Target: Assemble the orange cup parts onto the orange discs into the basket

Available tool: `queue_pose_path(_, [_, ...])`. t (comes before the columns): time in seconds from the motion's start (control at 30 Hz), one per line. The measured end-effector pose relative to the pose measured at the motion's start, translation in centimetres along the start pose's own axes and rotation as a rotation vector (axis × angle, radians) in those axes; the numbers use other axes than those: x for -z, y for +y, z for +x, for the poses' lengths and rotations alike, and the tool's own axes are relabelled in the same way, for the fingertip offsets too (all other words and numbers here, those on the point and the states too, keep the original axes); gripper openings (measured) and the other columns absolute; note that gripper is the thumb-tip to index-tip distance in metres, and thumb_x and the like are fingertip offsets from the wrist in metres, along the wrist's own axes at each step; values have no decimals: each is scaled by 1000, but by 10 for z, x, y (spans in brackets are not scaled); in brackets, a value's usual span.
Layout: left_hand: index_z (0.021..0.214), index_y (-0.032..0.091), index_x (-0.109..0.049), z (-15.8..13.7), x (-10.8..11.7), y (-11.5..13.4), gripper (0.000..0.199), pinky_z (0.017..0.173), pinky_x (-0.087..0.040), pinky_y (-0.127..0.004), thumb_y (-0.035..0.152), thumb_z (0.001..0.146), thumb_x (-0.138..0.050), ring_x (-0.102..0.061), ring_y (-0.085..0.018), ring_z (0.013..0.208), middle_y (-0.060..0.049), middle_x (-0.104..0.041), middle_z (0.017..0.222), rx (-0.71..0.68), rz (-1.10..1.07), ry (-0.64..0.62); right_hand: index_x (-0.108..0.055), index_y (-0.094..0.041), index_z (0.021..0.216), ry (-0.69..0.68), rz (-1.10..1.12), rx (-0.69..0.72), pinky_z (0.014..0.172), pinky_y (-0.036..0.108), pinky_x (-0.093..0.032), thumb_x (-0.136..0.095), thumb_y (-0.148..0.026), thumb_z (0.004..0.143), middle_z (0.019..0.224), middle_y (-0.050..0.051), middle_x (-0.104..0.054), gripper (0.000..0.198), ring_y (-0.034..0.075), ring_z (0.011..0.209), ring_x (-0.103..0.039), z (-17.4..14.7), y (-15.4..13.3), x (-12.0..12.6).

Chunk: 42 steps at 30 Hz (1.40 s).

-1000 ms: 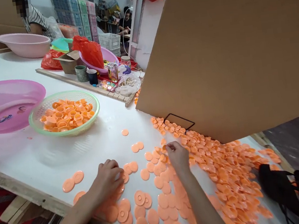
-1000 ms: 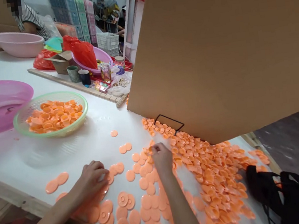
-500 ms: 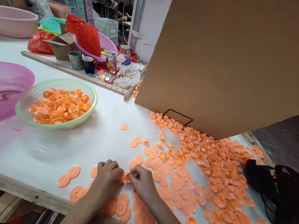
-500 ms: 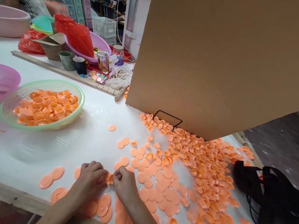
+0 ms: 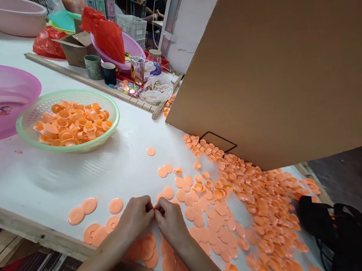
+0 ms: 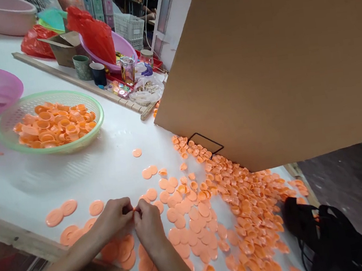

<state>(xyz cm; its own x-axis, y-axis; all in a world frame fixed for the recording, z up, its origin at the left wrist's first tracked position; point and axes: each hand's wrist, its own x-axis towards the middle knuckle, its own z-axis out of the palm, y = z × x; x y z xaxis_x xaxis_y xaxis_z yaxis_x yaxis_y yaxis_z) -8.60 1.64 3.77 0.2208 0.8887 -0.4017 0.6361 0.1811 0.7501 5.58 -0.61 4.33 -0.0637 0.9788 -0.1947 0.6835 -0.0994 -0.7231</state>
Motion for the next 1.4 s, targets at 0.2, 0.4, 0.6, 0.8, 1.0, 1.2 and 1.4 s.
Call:
queue_pose_path(0.2, [57,19,-43,-6,-20,-8,19,54,-28,-24,22,75,-46,-45,-12,56,3,-50,53,-19,-74,85,-52,-20,66,68,-92,16,54,24,-31,-43,-9,78,63,-1,-57,18,13,58,-49,-9,-1,-13])
queue_pose_path(0.4, [56,19,-47,-1,-1,-1,16,52,-30,-24,19,72,-47,-46,-11,51,3,-50,51,-29,-41,75,-68,-20,76,-77,142,8,58,23,-43,-48,-18,82,63,-1,-63,21,14,61,-58,13,11,15])
queue_pose_path(0.6, [95,17,-64,22,160,21,26,60,-43,-23,38,81,-56,-55,-10,58,4,-59,67,-51,-116,812,-72,-19,101,316,-211,15,76,28,-45,-53,-14,75,101,8,-64,32,16,81,-61,93,32,79])
queue_pose_path(0.8, [87,19,-66,1,151,-14,20,70,-41,-27,30,72,-70,-56,-16,74,0,-62,78,-326,253,455,-73,-18,83,345,-10,-32,73,28,-46,-53,-23,77,77,3,-67,21,18,77,-62,88,42,73])
queue_pose_path(1.0, [80,21,-67,-18,16,-37,8,76,-31,-34,17,74,-62,-53,-21,93,-5,-63,92,-372,377,79,-58,-19,72,126,370,-163,48,23,-40,-56,-28,72,53,-4,-55,9,12,45,-51,24,21,39])
queue_pose_path(1.2, [87,22,-68,-7,2,-24,19,79,-29,-36,14,72,-60,-52,-20,91,-4,-61,89,-380,363,128,-55,-20,64,75,244,-161,49,22,-36,-55,-22,69,50,-6,-49,5,12,50,-48,5,17,9])
queue_pose_path(1.4, [96,25,-68,-16,6,-30,34,79,-28,-37,7,71,-55,-53,-20,93,-3,-63,92,-341,349,140,-48,-21,60,74,189,-159,49,21,-33,-54,-19,69,49,-7,-47,11,11,49,-44,6,12,-2])
